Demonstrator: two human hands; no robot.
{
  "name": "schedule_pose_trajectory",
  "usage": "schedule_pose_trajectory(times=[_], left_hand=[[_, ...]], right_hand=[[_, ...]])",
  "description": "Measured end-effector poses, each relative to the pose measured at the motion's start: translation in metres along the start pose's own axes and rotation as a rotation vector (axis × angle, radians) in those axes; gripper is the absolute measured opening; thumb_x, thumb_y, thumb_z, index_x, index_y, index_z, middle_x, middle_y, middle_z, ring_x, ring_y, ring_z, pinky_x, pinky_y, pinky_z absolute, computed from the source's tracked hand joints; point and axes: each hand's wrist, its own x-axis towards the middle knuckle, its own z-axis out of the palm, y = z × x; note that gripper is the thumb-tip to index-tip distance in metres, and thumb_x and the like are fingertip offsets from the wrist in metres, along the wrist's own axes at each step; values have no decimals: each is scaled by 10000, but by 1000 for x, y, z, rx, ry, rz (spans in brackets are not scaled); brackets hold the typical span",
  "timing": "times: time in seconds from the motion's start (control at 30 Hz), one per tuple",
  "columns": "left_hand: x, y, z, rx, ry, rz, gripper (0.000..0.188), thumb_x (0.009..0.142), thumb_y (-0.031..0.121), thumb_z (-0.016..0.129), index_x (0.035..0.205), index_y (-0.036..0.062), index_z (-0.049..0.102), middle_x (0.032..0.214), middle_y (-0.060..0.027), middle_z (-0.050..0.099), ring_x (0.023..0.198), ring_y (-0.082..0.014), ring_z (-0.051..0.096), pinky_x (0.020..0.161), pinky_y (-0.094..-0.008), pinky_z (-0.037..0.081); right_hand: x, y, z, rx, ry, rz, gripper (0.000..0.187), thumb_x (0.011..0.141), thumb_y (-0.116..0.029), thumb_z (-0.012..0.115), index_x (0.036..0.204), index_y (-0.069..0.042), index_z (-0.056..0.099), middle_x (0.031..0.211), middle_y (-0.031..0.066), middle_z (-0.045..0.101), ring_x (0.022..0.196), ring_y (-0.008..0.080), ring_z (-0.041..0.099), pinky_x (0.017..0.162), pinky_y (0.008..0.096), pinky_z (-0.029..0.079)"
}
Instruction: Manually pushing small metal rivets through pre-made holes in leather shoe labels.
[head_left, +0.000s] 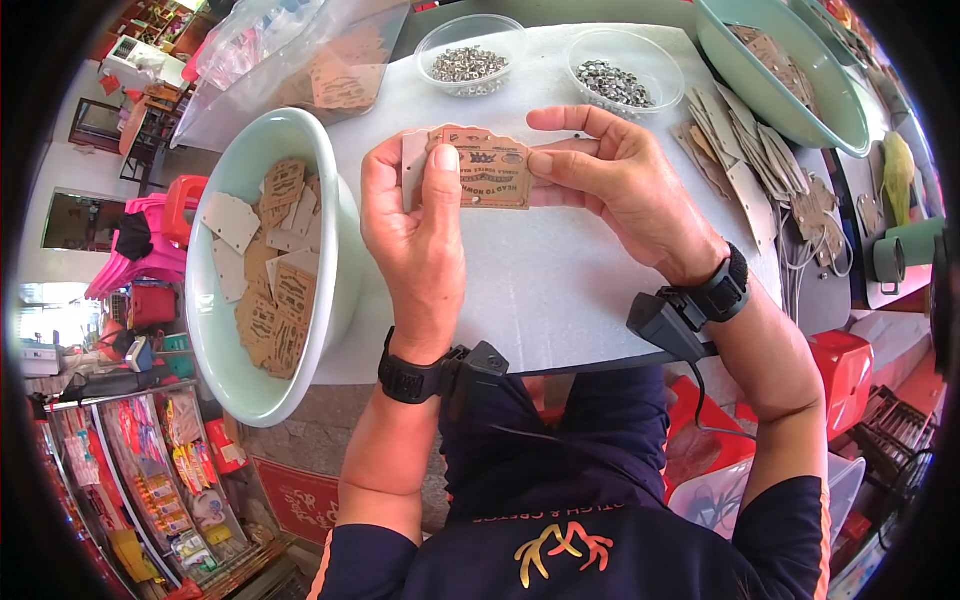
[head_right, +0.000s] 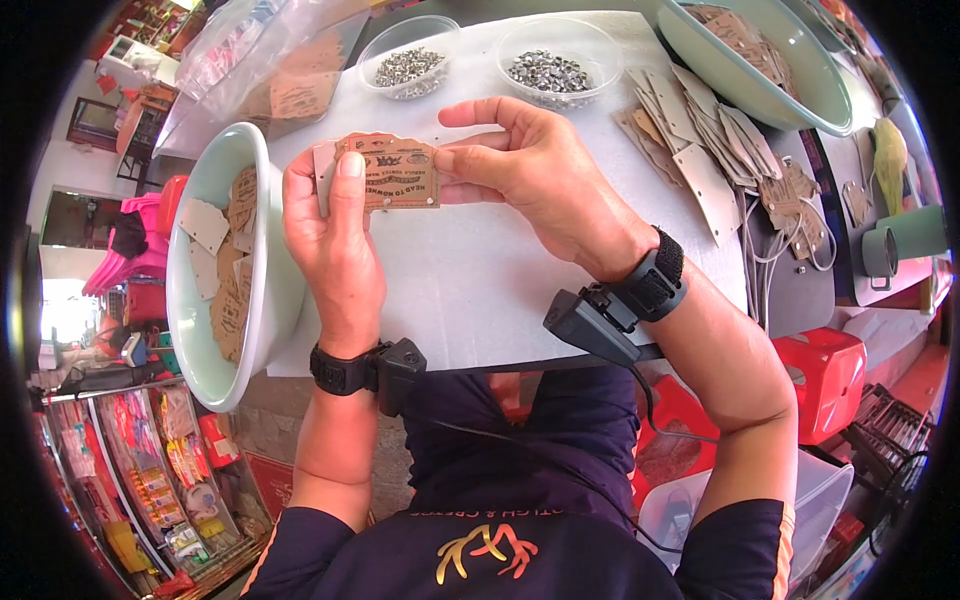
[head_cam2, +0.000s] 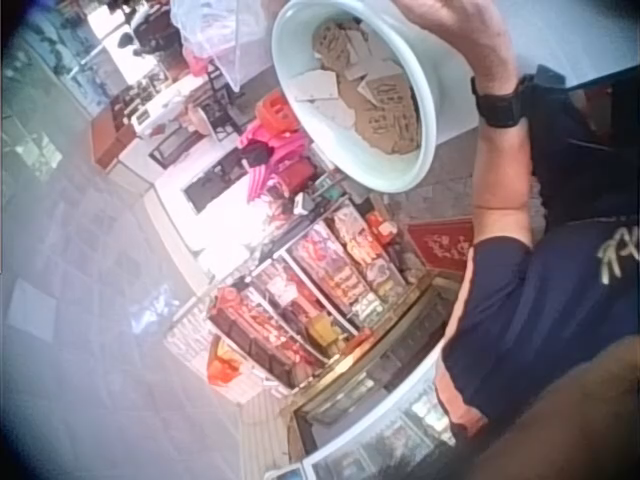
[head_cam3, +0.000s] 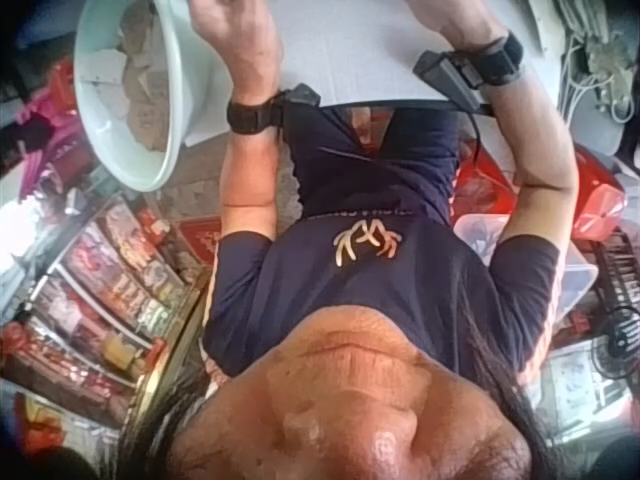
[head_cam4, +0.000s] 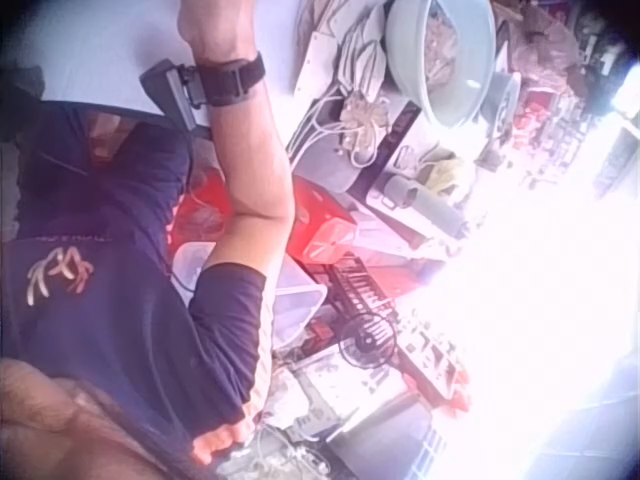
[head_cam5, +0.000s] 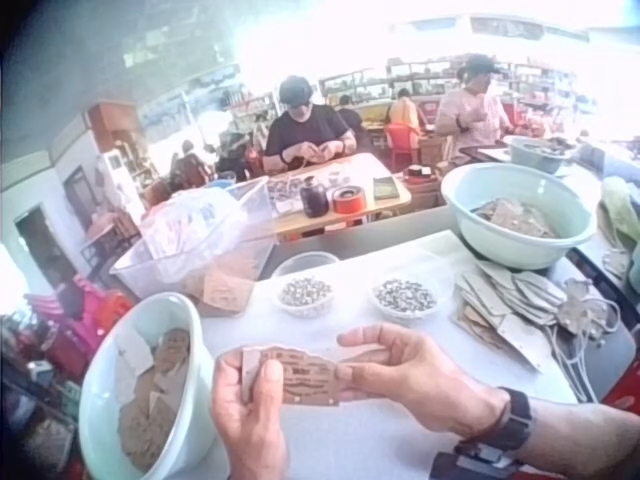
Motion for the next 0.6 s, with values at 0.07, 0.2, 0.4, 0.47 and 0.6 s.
schedule_pose_trajectory(times=[0.07, 0.2, 0.4, 0.47, 0.6], left_hand=[[0, 0, 1, -19, -1, 13, 251, 978, 160, 581, 1166, 6, 520, 1095, -65, 606, 978, -108, 578, 871, -273, 479], [1, -1, -1, -25, 18, -18, 251, 976, 166, 586, 1163, 10, 520, 1085, -60, 608, 970, -105, 578, 860, -270, 478], [0, -2, -1, -5, 32, -21, 255, 975, 174, 589, 1163, 15, 520, 1075, -56, 610, 961, -105, 580, 852, -271, 478], [0, -2, -1, 13, 36, -27, 255, 975, 173, 589, 1161, 13, 519, 1077, -59, 609, 965, -105, 579, 856, -271, 479], [1, -3, -1, 13, 31, -31, 257, 976, 169, 585, 1166, 10, 515, 1088, -71, 612, 976, -112, 582, 871, -278, 479]], right_hand=[[0, 0, 0, -5, -13, 2, 332, 923, -65, 637, 1228, 24, 541, 1091, 120, 637, 1008, 194, 659, 887, 328, 580], [0, 0, -1, -52, 0, 36, 333, 921, -59, 637, 1228, 27, 539, 1095, 124, 637, 1003, 200, 662, 884, 327, 583], [1, -2, -3, 61, -9, 79, 348, 919, -67, 636, 1197, 95, 505, 1044, 195, 664, 930, 239, 687, 874, 342, 582], [0, -3, -4, 103, -32, 125, 304, 934, -79, 625, 1205, 33, 543, 1119, 158, 631, 981, 208, 668, 887, 324, 580], [-1, -4, -4, 111, -29, 124, 313, 936, -78, 621, 1216, 33, 535, 1120, 162, 632, 972, 209, 671, 889, 326, 579]])
